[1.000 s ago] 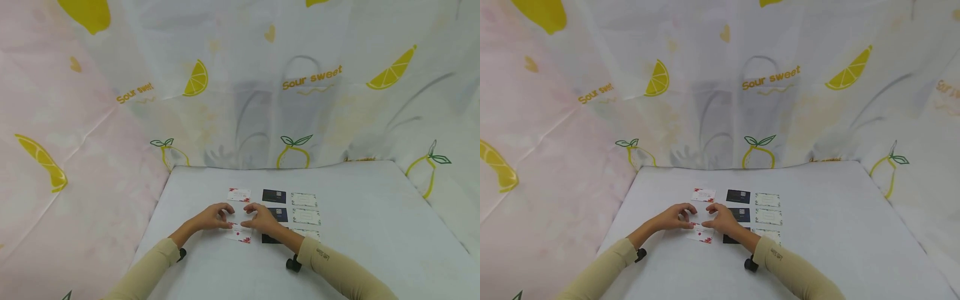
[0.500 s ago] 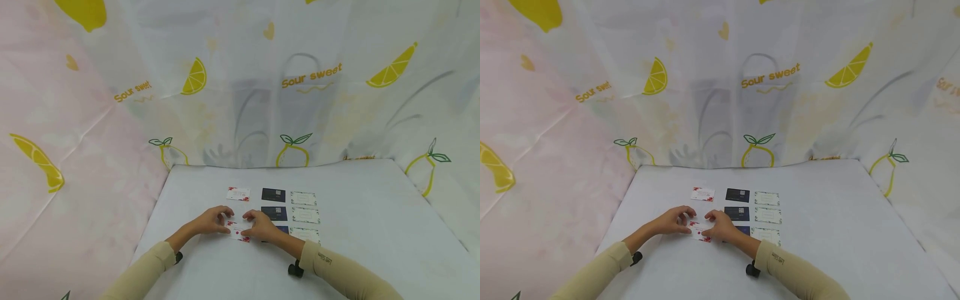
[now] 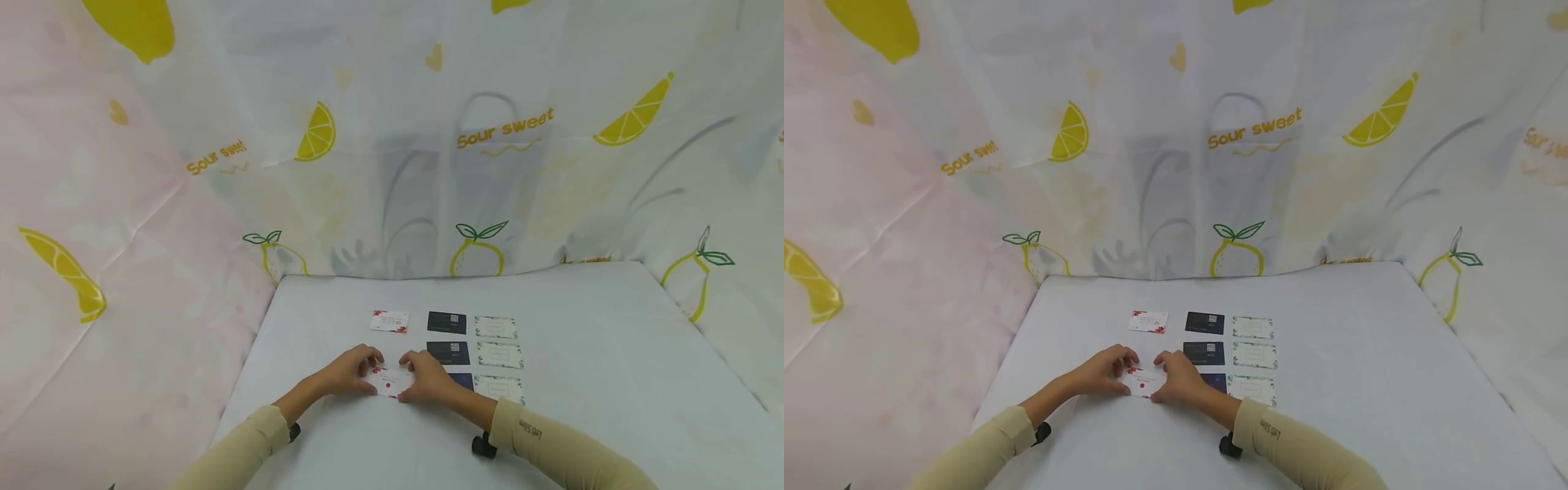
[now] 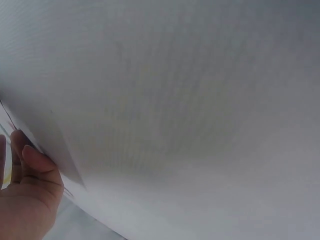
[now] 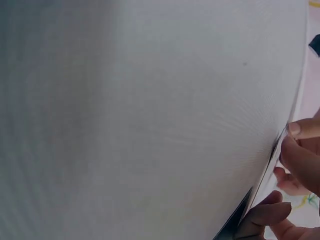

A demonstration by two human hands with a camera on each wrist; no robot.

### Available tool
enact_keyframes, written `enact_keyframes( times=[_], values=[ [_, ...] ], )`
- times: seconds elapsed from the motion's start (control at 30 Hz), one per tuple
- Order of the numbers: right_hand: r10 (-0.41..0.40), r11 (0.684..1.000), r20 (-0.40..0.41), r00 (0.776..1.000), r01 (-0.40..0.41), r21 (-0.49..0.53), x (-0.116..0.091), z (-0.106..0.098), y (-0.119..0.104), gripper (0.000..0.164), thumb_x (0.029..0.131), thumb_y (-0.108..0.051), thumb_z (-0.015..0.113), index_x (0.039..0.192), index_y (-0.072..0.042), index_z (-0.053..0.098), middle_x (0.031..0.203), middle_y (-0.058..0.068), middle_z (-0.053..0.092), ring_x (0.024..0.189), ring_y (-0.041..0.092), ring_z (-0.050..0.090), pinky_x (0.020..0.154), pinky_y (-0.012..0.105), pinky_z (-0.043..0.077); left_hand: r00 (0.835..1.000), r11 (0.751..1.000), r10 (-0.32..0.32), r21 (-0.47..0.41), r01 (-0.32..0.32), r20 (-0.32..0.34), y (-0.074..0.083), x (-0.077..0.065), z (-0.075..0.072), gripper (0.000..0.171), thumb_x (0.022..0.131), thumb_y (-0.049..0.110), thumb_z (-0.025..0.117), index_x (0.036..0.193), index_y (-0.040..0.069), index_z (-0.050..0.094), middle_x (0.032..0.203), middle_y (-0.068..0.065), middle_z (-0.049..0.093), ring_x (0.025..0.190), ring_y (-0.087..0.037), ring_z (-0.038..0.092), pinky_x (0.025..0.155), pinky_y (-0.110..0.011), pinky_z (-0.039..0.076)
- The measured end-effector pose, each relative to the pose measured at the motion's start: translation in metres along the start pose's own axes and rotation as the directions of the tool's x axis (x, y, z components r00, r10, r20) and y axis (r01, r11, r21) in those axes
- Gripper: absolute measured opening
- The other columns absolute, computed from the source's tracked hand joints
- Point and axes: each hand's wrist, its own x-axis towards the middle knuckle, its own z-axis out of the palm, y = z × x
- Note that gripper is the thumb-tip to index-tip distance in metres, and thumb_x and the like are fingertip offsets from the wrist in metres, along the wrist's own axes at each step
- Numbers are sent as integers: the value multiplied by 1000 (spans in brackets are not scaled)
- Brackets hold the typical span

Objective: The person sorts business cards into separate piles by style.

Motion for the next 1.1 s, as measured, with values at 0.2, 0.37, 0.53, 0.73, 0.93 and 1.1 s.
enact_keyframes(
  times=[0.2, 0.37, 0.53, 0.73, 0.93, 1.1],
  values=[
    [-50, 993, -8, 999, 49, -108, -3, -1, -3, 58, 60, -25, 84, 110, -11, 58, 91, 2, 51, 78, 11, 45, 68, 25, 39, 1000, 999, -22, 33, 22, 6, -1, 1, 1, 50, 72, 25, 78, 114, 21, 53, 98, 6, 52, 80, -10, 47, 71, -18, 41],
    [-39, 989, -4, 999, 38, -146, -1, -2, -4, 55, 60, -27, 85, 107, -11, 60, 89, 1, 52, 76, 11, 45, 67, 24, 40, 999, 999, -40, 33, 39, 7, 0, 1, 1, 50, 71, 25, 79, 114, 22, 54, 96, 6, 52, 81, -10, 47, 71, -19, 42],
    [-20, 989, 18, 1000, 22, -146, 1, -1, -5, 51, 59, -27, 86, 102, -11, 62, 88, 1, 50, 75, 11, 46, 67, 24, 41, 999, 999, -37, 39, 37, 7, 0, 0, 2, 50, 70, 25, 79, 113, 22, 55, 96, 5, 50, 80, -9, 46, 71, -19, 41],
    [-20, 986, 37, 999, 26, -164, -1, 0, -6, 52, 62, -26, 85, 104, -14, 57, 88, -2, 55, 73, 10, 48, 64, 24, 41, 1000, 998, -26, 49, 26, -4, 2, -3, 4, 45, 70, 26, 79, 111, 23, 58, 96, 4, 49, 81, -9, 46, 71, -18, 41],
    [-4, 994, 63, 998, 11, -105, -1, -2, -9, 35, 76, -19, 75, 105, -15, 55, 81, -2, 60, 68, 10, 51, 59, 25, 42, 1000, 997, -15, 78, 16, -12, 2, -5, 5, 44, 71, 28, 79, 110, 24, 59, 97, 5, 49, 82, -10, 46, 73, -19, 42],
    [-24, 999, 17, 1000, 24, -24, 1, -3, -4, 18, 83, -14, 65, 100, -15, 59, 83, -1, 61, 70, 11, 52, 60, 26, 43, 1000, 997, -23, 77, 24, -12, 1, -6, 5, 44, 72, 29, 78, 111, 26, 59, 97, 7, 49, 84, -9, 47, 74, -19, 43]
  ],
)
